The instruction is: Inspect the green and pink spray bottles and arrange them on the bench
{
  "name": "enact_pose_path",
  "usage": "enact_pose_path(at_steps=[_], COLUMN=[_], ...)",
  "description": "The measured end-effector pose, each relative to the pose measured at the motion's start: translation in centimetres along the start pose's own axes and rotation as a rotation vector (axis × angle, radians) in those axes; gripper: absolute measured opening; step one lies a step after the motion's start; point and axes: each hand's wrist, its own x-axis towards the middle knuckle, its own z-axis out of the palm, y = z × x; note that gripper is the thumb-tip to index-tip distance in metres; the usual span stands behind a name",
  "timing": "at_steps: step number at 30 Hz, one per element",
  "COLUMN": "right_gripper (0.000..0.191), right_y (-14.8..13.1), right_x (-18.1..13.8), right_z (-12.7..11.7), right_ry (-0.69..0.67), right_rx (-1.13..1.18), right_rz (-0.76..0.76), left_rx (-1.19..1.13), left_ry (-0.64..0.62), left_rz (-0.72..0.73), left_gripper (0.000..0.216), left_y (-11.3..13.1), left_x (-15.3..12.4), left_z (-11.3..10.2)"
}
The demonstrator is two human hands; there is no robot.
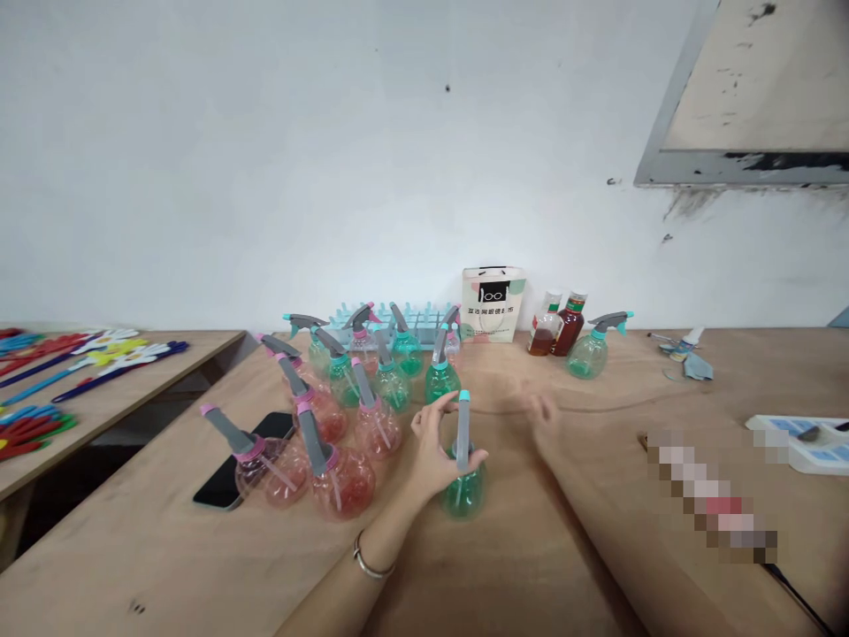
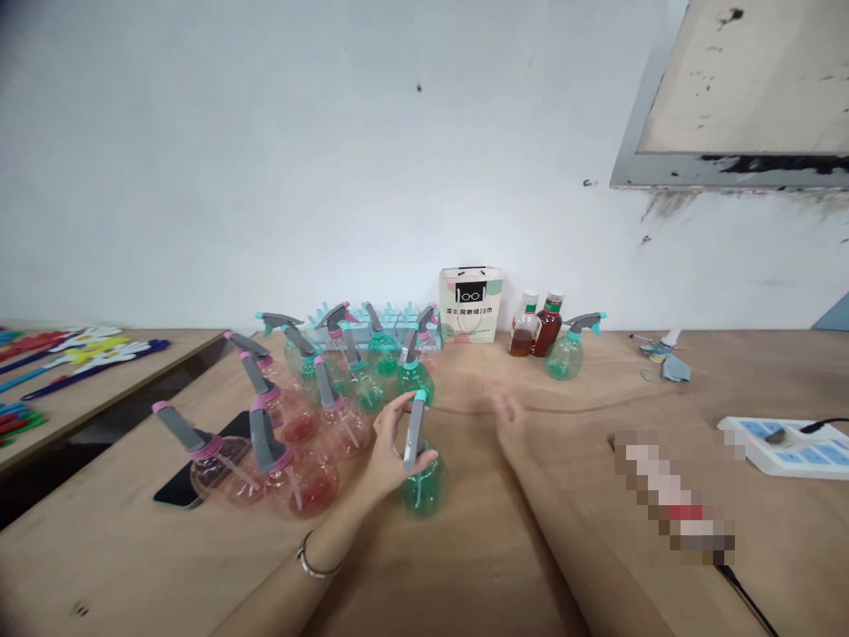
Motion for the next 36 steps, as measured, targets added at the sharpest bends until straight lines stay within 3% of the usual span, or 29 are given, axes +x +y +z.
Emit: enact_pose_path(at_steps=[2, 5, 10, 14, 20, 27, 32, 36], right_gripper=[0.064, 0.094, 0.11, 0.098, 0.092, 0.091, 0.081, 0.076], right_y=[1.8, 4.2, 7.4, 8.9, 8.7, 6.7, 3.1, 0.8], right_x=[4.1, 10.0, 14.3, 14.5, 11.3, 2.9, -3.1, -5.7], right_z=[-1.8, -5.0, -8.3, -8.4, -6.4, -4.3, -1.9, -0.2], right_ry=[0.4, 0.597, 0.6, 0.465, 0.396, 0.155, -0.091, -0.249], right_rx=[-0.205, -0.29, -0.321, -0.226, -0.157, -0.093, -0.035, -0.064], right_rz=[0.05, 0.133, 0.373, 0.449, 0.381, 0.325, 0.199, 0.028], left_rx=[0.037, 0.008, -0.096, -0.208, -0.286, -0.337, -0.668, -0.876], left_ry=[-0.045, -0.128, -0.201, -0.314, -0.312, -0.146, -0.228, -0.372], left_rz=[-0.015, -0.011, -0.007, 0.018, 0.01, -0.175, -0.383, -0.457], left_gripper=[0.082, 0.071, 0.076, 0.08, 0.077, 0.062, 0.054, 0.055], left_y=[0.1, -0.2, -0.7, -0.2, 1.0, 1.8, 2.0, 2.7], left_x=[-0.2, -0.8, -1.7, -1.7, -1.8, -1.3, -0.1, 1.6], left_z=[-0.5, -0.8, -0.9, -1.1, -0.8, -0.6, -2.5, -4.6])
